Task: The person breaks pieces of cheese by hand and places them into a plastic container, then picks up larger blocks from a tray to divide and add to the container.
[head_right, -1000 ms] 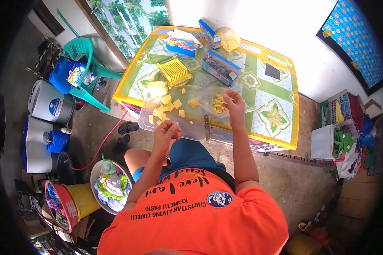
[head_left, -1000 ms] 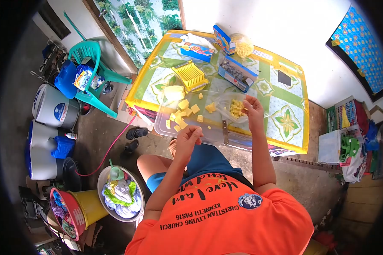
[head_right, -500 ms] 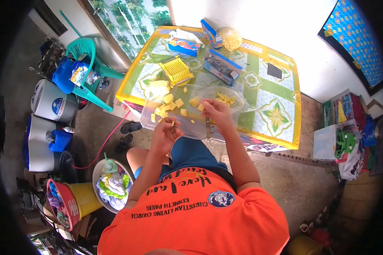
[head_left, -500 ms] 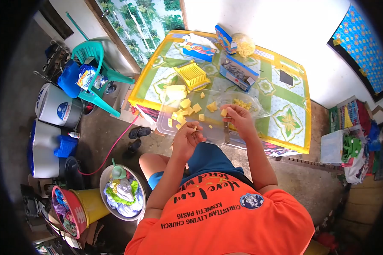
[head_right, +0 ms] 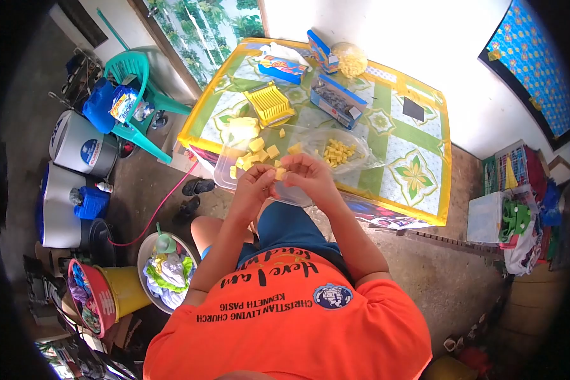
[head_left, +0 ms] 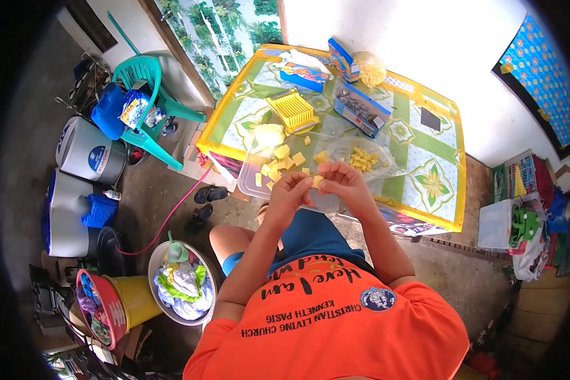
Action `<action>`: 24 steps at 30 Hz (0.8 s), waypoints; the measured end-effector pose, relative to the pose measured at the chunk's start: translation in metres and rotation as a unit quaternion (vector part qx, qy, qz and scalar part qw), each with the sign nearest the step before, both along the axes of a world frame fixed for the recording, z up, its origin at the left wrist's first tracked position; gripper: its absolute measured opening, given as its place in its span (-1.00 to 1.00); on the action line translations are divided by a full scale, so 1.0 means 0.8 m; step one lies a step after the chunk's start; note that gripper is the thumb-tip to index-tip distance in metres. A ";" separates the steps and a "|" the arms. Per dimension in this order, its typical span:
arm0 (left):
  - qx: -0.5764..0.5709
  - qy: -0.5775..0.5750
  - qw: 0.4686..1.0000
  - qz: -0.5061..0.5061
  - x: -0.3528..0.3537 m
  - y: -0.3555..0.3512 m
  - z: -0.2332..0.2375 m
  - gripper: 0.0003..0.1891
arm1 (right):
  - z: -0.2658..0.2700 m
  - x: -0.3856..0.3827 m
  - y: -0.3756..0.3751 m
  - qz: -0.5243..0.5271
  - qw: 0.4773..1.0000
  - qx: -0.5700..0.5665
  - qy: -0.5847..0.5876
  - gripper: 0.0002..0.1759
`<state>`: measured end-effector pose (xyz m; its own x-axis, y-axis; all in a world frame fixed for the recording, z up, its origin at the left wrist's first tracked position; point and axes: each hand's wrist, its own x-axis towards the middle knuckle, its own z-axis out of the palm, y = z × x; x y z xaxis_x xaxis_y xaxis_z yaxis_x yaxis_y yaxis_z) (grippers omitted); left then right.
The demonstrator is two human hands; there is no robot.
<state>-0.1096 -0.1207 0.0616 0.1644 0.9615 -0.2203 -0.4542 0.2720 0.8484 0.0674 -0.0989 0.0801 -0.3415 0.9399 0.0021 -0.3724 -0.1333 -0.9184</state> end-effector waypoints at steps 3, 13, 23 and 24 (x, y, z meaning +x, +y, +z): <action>0.013 -0.005 1.000 -0.007 -0.001 0.001 -0.001 -0.78 | 0.001 0.000 -0.001 0.010 1.000 0.001 -0.010 -0.68; 0.062 0.017 0.997 -0.048 -0.002 -0.004 0.002 -0.75 | 0.000 -0.007 -0.002 0.024 1.000 0.008 -0.019 -0.67; 0.017 -0.046 0.998 -0.048 -0.008 -0.005 0.001 -0.75 | -0.014 -0.004 0.001 0.036 0.999 -0.017 0.003 -0.71; 0.014 -0.040 0.998 -0.041 -0.008 -0.005 -0.001 -0.75 | -0.014 -0.005 0.001 0.036 0.999 -0.020 0.004 -0.72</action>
